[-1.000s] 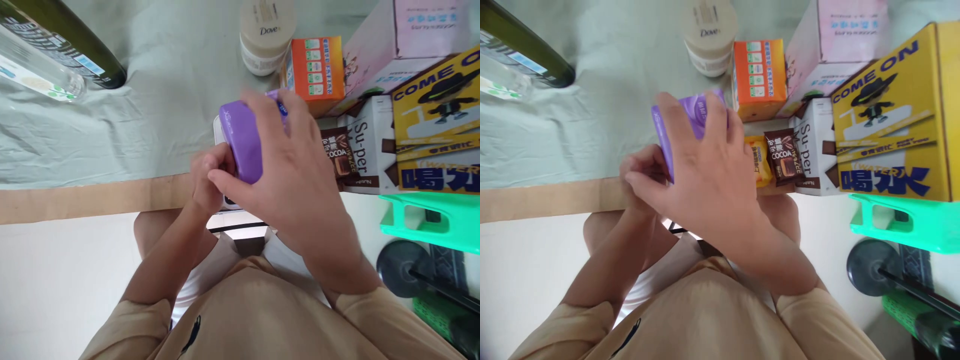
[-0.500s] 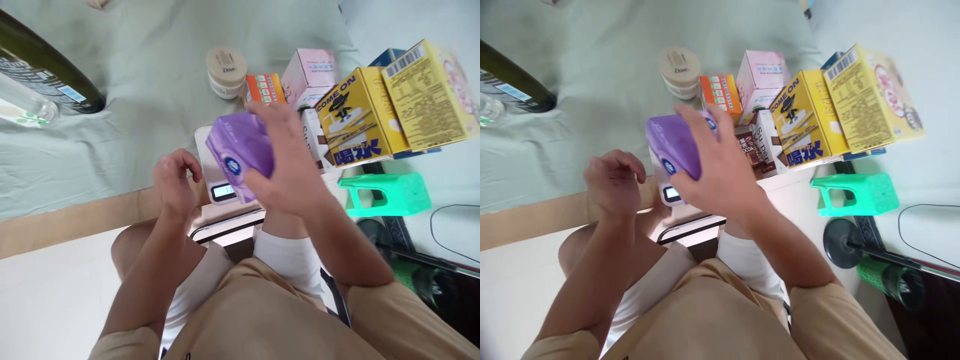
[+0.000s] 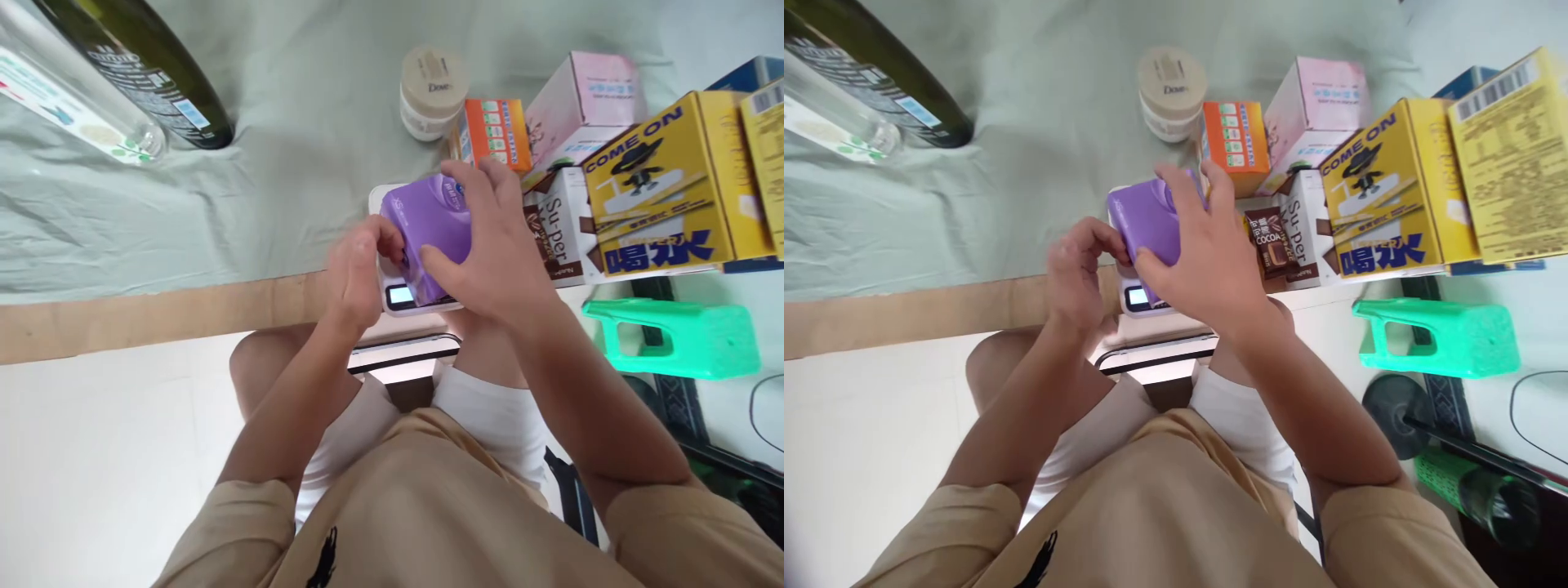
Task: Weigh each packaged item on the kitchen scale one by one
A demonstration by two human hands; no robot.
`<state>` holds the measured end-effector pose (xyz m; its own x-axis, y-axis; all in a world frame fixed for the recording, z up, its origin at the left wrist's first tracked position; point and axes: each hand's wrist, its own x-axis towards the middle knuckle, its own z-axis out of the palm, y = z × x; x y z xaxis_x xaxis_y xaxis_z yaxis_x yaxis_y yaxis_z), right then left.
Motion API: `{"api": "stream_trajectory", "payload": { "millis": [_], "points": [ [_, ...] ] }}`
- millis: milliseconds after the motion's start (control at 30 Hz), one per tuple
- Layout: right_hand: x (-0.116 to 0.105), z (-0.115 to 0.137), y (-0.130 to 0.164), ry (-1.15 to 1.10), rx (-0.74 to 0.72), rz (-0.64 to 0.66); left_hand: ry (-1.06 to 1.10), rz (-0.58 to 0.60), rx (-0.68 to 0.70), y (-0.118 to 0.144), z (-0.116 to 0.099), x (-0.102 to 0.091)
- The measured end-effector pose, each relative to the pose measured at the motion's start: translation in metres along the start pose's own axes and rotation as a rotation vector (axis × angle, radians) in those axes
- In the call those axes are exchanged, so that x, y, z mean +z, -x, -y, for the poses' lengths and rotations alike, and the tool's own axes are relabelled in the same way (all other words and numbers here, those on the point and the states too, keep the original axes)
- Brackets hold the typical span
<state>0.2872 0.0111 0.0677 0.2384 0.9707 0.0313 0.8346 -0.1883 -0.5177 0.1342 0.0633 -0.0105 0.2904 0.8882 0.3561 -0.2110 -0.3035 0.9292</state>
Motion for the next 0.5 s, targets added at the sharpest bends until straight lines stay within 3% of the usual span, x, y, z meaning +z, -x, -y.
{"api": "stream_trajectory", "payload": {
  "millis": [200,333,400,500],
  "points": [
    [-0.009,0.027,0.001,0.218,0.171,0.236,-0.028,-0.003,0.037,0.0,-0.003,-0.001],
    [-0.019,0.023,0.002,0.234,0.115,0.218,-0.036,-0.059,0.093,-0.003,-0.004,-0.003],
    [-0.042,0.008,0.012,0.227,0.044,0.166,-0.023,-0.086,0.101,-0.005,-0.004,-0.005],
    [-0.095,-0.017,0.038,0.243,-0.08,0.047,0.021,-0.147,0.1,-0.005,-0.002,-0.009]
  ]
}}
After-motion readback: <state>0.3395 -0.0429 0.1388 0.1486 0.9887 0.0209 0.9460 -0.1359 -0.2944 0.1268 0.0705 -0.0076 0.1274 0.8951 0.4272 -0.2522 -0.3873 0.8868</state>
